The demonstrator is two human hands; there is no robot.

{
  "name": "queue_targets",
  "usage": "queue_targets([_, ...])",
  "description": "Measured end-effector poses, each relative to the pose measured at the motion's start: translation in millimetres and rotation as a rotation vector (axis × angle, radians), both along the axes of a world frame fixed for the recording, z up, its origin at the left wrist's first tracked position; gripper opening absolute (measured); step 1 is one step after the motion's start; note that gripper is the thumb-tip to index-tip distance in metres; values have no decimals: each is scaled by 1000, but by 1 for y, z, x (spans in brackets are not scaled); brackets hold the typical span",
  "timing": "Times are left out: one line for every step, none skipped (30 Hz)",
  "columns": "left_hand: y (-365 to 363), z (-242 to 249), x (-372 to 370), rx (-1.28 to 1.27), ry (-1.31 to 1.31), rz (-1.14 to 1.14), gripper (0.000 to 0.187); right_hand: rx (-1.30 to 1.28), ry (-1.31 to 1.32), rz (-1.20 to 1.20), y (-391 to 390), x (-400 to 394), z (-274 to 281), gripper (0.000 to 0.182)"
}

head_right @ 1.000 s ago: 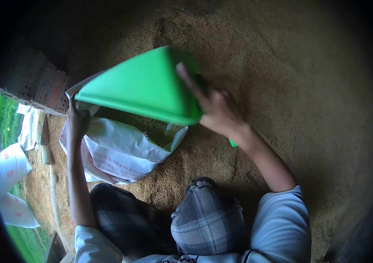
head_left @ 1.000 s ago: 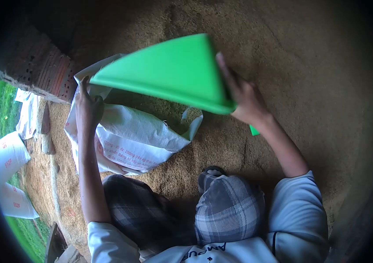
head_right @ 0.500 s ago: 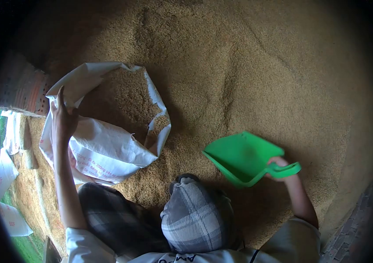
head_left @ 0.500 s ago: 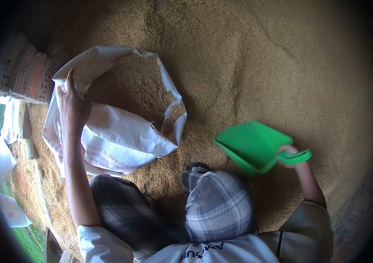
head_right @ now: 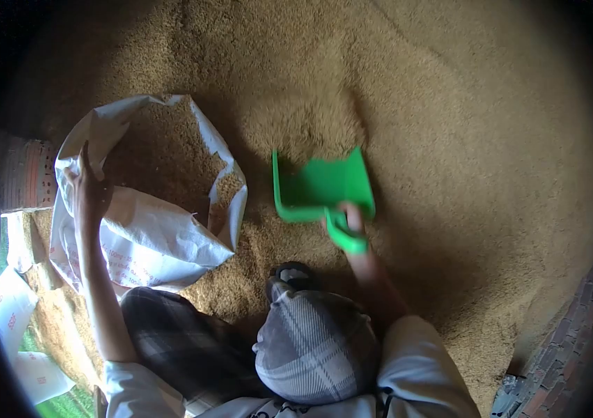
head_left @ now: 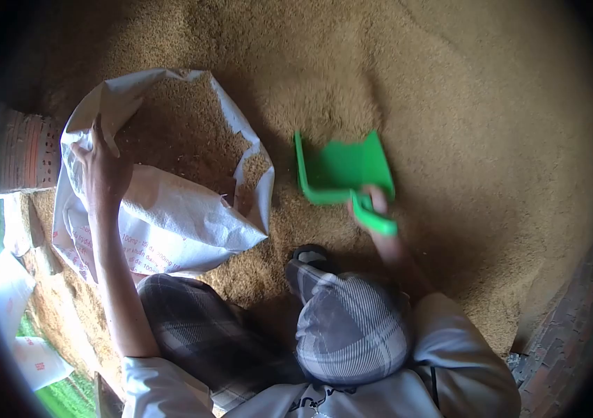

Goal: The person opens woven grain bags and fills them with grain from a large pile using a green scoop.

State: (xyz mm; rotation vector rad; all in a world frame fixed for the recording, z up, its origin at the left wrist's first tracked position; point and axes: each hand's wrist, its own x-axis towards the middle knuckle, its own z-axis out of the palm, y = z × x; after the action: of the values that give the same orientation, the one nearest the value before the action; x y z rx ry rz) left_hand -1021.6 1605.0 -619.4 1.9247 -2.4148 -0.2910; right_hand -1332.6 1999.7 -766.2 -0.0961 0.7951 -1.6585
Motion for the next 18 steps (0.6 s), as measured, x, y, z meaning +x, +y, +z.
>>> queue_targets([-5, -13, 4, -93, -32, -76, 69, -27, -598, -281, -36, -24, -22, 26])
queue_targets([-6, -21, 8, -185, -61, -146, 69, 452, -274, -577, -102, -43, -2, 30])
queue_targets([-5, -18, 7, -189, -78, -146, 69, 521, -221, -560, -148, -82, -36, 36])
queue_targets([1, -10, 4, -169, -25, -118, 69, 574, -362, -568, -196, -114, -41, 36])
queue_targets([5, -4, 4, -151, 30, -90, 70, 443, -396, -543, -228, -151, -72, 41])
queue_targets([5, -3, 10, -163, 22, -87, 70, 434, -405, -535, -245, -154, -66, 41])
queue_targets([4, -5, 20, -172, 26, -130, 71, 448, -403, -591, -268, -153, -50, 42])
queue_targets([3, -5, 27, -181, 32, -171, 72, 462, -398, -646, -285, -150, -33, 43])
queue_targets([5, -2, 29, -194, 34, -165, 72, 450, -398, -639, -284, -152, -43, 43])
queue_targets([10, 0, 29, -170, 100, -144, 72, 409, -348, -621, -269, -157, -65, 44])
queue_targets([12, 1, 31, -147, 167, -122, 74, 367, -297, -604, -255, -162, -75, 45])
queue_targets([11, 0, 34, -142, 207, -130, 75, 353, -323, -601, -240, -164, -68, 47])
queue_targets([9, 1, 35, -153, 214, -120, 75, 342, -348, -596, -219, -162, -61, 48])
queue_targets([9, 1, 35, -173, 190, -127, 75, 413, -306, -545, -199, -157, -39, 49])
queue_targets([12, 0, 34, -185, 166, -133, 75, 491, -262, -494, -179, -154, -10, 50])
queue_targets([15, 8, 29, -143, 116, -84, 73, 513, -378, -409, -152, -165, 7, 49])
queue_targets([17, 6, 30, -124, 114, -80, 73, 539, -501, -333, -123, -173, 21, 49])
queue_targets([15, 5, 28, -116, 129, -105, 73, 634, -450, -312, -102, -169, 38, 51])
